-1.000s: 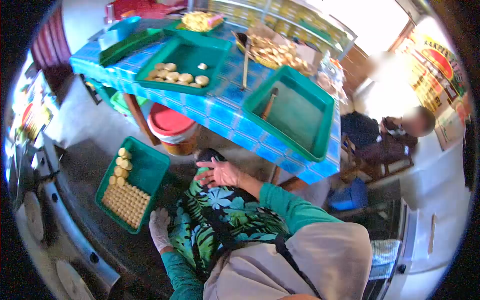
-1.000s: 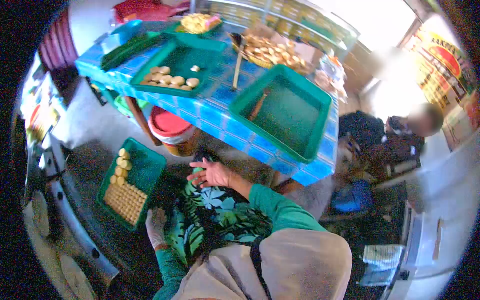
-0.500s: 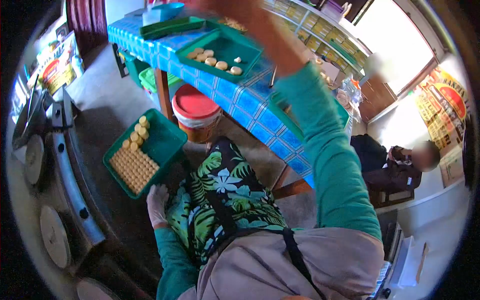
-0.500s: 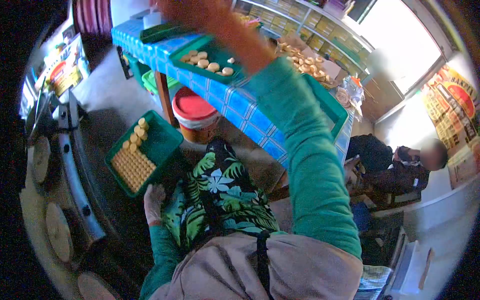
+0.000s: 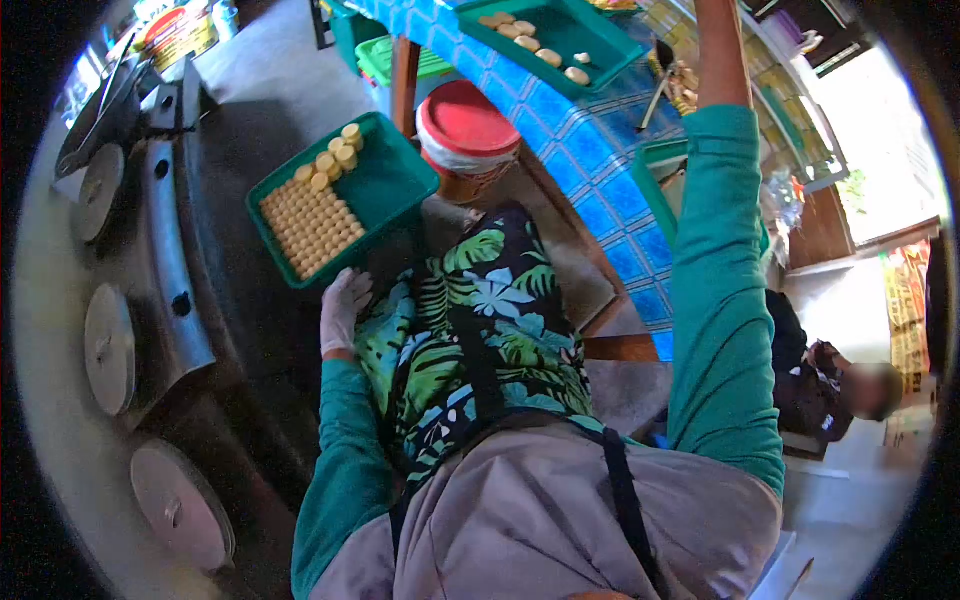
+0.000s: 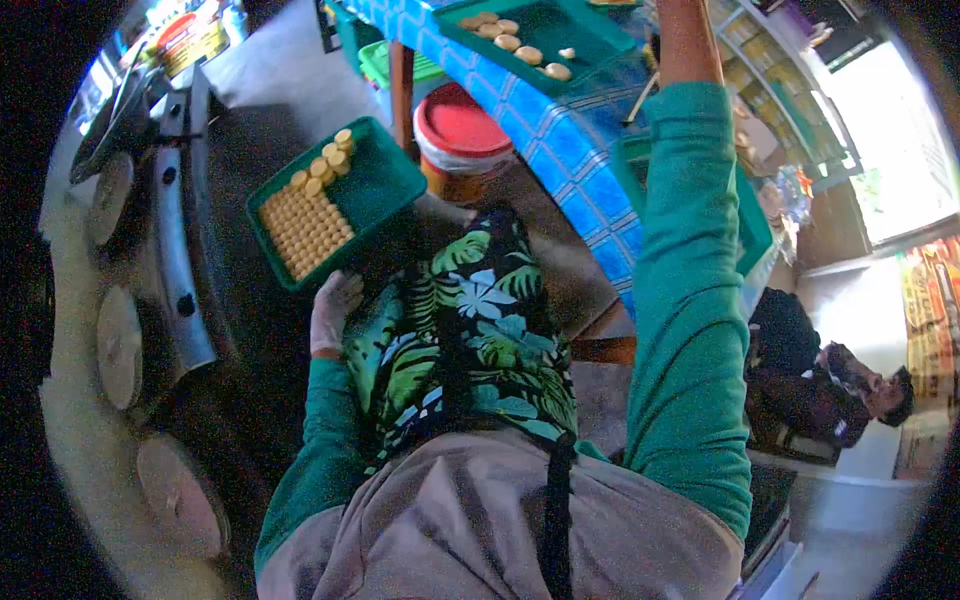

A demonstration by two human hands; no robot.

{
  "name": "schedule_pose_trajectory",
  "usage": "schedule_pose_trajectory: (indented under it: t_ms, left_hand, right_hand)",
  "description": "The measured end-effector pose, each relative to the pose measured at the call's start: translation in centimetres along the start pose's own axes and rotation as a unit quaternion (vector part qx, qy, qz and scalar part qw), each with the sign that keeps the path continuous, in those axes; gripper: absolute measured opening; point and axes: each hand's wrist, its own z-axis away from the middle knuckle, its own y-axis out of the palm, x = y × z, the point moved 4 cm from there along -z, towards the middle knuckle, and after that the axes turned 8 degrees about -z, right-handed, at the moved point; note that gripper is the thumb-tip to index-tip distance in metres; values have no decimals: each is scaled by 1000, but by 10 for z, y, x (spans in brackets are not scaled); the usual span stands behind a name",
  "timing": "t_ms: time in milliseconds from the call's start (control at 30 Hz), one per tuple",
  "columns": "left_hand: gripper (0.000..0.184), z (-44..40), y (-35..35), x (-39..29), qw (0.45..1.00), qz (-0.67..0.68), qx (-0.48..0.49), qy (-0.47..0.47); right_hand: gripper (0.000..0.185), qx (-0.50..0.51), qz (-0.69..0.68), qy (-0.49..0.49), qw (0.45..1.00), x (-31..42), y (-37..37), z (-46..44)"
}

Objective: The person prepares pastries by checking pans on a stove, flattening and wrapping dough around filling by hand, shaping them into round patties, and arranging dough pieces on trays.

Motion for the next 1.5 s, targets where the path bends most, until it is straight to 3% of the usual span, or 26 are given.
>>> schedule_pose_trajectory:
  t_ms: [33, 200, 267, 300, 333, 367, 433, 500, 567, 633, 667, 700, 767, 833, 900, 967, 1033, 1067, 1167, 1233, 1367, 1500]
  left_hand:
    - [60, 1, 3, -1, 1000, -9, -5, -14]
    - [57, -17, -25, 29, 999, -20, -6, -27]
    - [51, -45, -44, 58, 986, -34, 123, 108]
    - [50, -28, -20, 39, 992, 104, 67, 9]
    - [50, -5, 8, 15, 966, 250, -14, -69]
    - [50, -14, 15, 15, 966, 247, -23, -66]
    - [54, -39, 22, 32, 896, 423, -91, -98]
    - [68, -62, 41, 38, 949, 310, -61, 15]
    - [79, -88, 42, 54, 879, 466, -99, 1]
    - [84, -92, 49, 53, 832, 537, -140, -6]
    - [86, -99, 47, 57, 814, 560, -154, -3]
    - [90, -103, 43, 59, 813, 564, -141, 13]
    - [99, -111, 36, 63, 810, 573, -116, 45]
    - [97, -106, 38, 49, 829, 523, -171, 95]
    - [96, -91, 48, 26, 830, 508, -205, 107]
    - [71, -90, 53, 35, 806, 561, -170, 75]
    - [70, -86, 55, 27, 831, 525, -163, 91]
    - [79, -88, 52, 27, 844, 491, -195, 90]
    - [75, -113, 20, 68, 821, 545, -133, 105]
    - [70, -105, 14, 77, 818, 553, -124, 100]
    - [59, -82, 19, 83, 839, 524, -130, 70]
    - [48, -63, 16, 96, 875, 467, -122, 41]
  right_hand:
    - [67, -72, -12, -44, 996, -8, 22, 9]
    - [61, -95, -160, -114, 976, 34, 8, 111]
    - [47, -70, -294, -143, 943, 48, -14, 164]
    - [42, -40, -363, -147, 919, 52, -21, 196]
    - [36, -1, -398, -155, 904, 62, -32, 229]
    - [31, 38, -431, -161, 887, 70, -41, 262]
    - [34, 238, -461, -107, 848, 70, -25, 330]
    - [35, 410, -537, 119, 727, 63, 6, 398]
    - [34, 458, -575, 282, 616, 59, 40, 461]
    - [34, 513, -541, 348, 569, 62, 55, 484]
    - [40, 533, -542, 451, 467, 63, 64, 499]
    - [40, 539, -542, 447, 464, 69, 73, 505]
    - [48, 517, -524, 574, 359, 78, 87, 529]
    - [66, 516, -511, 614, 309, 91, 101, 543]
    - [75, 550, -447, 638, 302, 106, 114, 555]
    - [78, 555, -420, 670, 259, 119, 121, 564]
    - [64, 562, -429, 670, 226, 127, 127, 577]
    - [56, 557, -444, 664, 226, 130, 127, 580]
    - [32, 531, -486, 666, 195, 132, 121, 582]
    - [24, 482, -458, 719, 200, 132, 107, 586]
    - [22, 466, -435, 743, 205, 116, 66, 607]
    - [22, 449, -445, 754, 176, 99, 38, 637]
